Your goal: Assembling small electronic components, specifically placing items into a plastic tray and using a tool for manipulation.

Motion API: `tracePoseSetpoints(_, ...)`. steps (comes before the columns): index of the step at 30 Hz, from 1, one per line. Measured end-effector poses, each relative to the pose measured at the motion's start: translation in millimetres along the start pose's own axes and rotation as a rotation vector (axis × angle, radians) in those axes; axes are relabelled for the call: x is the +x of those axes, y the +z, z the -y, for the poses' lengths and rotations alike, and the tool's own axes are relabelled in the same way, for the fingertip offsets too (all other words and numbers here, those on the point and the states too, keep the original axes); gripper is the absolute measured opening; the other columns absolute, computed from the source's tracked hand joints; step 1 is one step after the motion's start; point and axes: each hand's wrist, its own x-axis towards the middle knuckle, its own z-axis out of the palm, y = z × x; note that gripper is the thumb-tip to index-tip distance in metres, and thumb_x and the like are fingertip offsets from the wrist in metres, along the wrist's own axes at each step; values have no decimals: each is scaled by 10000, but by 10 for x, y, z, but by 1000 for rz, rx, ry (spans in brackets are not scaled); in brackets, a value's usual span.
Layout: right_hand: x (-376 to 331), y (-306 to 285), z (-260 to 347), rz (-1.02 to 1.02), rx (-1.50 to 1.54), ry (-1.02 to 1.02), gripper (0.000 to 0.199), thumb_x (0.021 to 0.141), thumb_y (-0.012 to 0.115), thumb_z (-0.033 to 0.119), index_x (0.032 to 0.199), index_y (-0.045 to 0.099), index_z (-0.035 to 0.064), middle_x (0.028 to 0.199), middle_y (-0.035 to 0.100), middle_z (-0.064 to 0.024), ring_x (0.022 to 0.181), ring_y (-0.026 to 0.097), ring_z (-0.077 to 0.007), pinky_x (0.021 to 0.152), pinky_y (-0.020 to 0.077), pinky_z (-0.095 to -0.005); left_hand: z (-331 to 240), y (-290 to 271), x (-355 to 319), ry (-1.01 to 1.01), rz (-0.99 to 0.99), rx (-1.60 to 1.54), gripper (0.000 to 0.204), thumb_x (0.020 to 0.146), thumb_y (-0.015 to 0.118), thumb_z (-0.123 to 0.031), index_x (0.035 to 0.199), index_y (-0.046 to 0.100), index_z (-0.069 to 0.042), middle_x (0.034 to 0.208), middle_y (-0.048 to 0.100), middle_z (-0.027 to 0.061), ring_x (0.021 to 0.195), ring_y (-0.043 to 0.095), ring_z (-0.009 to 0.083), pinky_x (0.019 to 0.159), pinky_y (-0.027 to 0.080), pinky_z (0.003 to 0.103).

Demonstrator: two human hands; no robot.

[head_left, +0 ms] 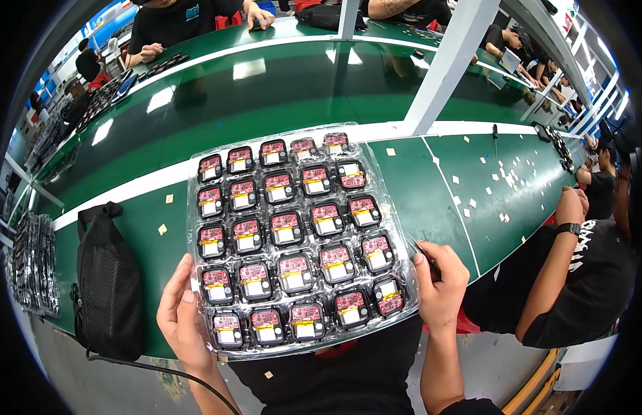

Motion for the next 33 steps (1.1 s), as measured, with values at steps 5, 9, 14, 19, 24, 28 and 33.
tracePoseSetpoints(5,15,28,-19,-10,12,-21,159,886,717,4,1044,718,-12,753,606,-87,556,513,-161,509,395,-299,-26,19,10,-13,-20,-12,457,1006,542,-100,1391,522,145,1467,550,260,1336,574,295,1158,421,413)
tracePoseSetpoints(9,-2,15,-20,-12,-1,-30,162,883,719,4,1044,717,-11,754,606,-92,560,514,-165,514,399,-303,-33,36,-13,-11,-34,-18,452,997,546,-95,1379,538,146,1461,553,269,1317,588,303,1144,437,425)
tracePoseSetpoints(14,-15,27,-26,-9,2,-35,162,886,717,6,1048,717,-9,750,602,-89,557,507,-166,516,399,-305,-19,14,-42,-15,-40,-3,457,999,549,-97,1385,533,147,1459,559,263,1314,591,298,1135,443,415)
tracePoseSetpoints(19,-11,38,-42,-23,11,-44,157,893,717,14,1048,717,-6,749,597,-87,560,508,-165,516,398,-304,-12,23,-6,-11,-38,-9,458,988,562,-104,1369,548,150,1454,559,271,1332,578,312,1149,427,424)
tracePoseSetpoints(24,3,20,-12,-13,1,-24,154,894,715,12,1046,715,-9,747,598,-91,560,513,-163,515,399,-302,-16,38,-11,-12,-49,-18,453,991,549,-97,1370,546,152,1456,558,273,1322,585,308,1149,428,425)
tracePoseSetpoints(28,-5,34,-46,-19,12,-51,155,892,716,10,1045,714,-12,750,605,-94,561,523,-162,514,404,-302,1,6,-25,-21,-40,-23,453,991,542,-91,1372,542,153,1460,553,274,1328,580,308,1150,429,426)
tracePoseSetpoints(33,2,2,-15,-5,1,-35,160,889,719,10,1048,715,-13,754,613,-94,565,533,-166,518,412,-301,14,12,-13,-6,-34,-44,464,993,545,-96,1382,527,156,1463,545,282,1337,570,317,1153,425,430)
